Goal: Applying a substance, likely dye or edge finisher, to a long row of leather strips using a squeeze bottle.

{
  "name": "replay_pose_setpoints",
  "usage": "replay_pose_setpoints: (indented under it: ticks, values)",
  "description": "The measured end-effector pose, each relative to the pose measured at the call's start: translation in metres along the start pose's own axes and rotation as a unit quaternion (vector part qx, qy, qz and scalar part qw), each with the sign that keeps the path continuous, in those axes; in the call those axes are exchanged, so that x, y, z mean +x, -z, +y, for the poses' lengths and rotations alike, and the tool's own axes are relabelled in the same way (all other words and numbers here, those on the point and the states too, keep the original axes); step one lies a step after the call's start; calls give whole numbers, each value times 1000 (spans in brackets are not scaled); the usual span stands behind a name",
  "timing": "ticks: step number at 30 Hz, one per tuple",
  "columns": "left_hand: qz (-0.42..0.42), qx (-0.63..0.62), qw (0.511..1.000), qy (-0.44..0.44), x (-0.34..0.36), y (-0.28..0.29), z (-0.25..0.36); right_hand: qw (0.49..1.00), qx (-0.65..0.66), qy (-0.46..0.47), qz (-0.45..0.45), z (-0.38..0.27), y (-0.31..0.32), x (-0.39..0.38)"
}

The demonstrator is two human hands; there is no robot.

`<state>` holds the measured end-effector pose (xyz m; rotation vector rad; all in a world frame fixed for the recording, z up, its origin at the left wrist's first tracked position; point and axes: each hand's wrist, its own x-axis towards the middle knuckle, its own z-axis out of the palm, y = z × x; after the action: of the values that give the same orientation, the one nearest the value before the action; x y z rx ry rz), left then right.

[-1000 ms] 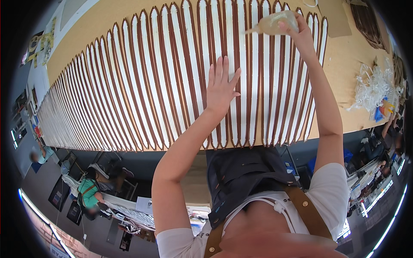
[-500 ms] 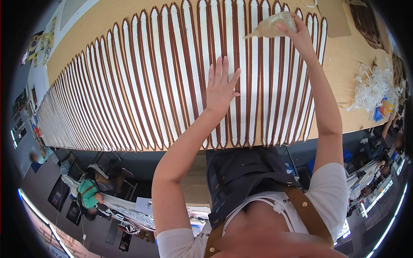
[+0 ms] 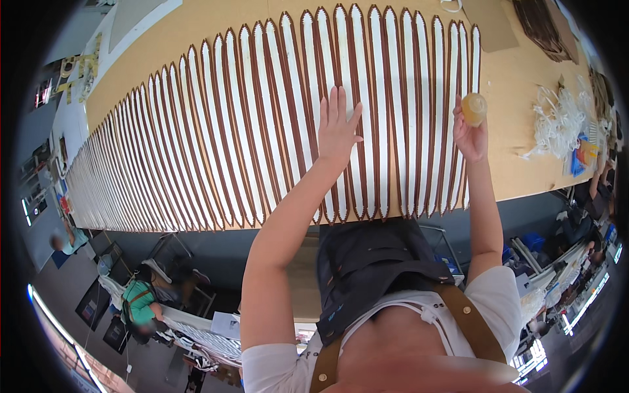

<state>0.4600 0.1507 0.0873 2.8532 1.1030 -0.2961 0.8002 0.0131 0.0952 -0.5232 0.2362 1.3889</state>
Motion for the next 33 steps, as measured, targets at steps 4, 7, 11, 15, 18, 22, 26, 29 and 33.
replay_pose_setpoints:
  ticks: [4,7,11,15,18,22,26,29,33]
  values:
    - [-22,16,1000,14,1,5,2,995,-42,67,56,11,13,-61]
    - [-28,23,999,21,1,6,4,978,-128,91,137,18,13,-98]
    - [-18,24,999,36,1,6,10,967,-188,102,139,20,13,-122]
    - [-55,22,997,57,3,6,15,960,-190,125,163,22,5,-124]
    - [-71,22,995,68,3,4,17,962,-198,109,153,10,4,-122]
    - [-41,-3,997,62,6,1,17,955,-228,105,159,-25,8,-121]
    - [-53,30,996,57,7,5,20,942,-268,122,159,-71,20,-105]
    - [-78,33,995,53,4,12,15,919,-335,144,149,-98,19,-88]
    - [-84,60,993,61,6,23,28,888,-400,174,143,-127,14,-70]
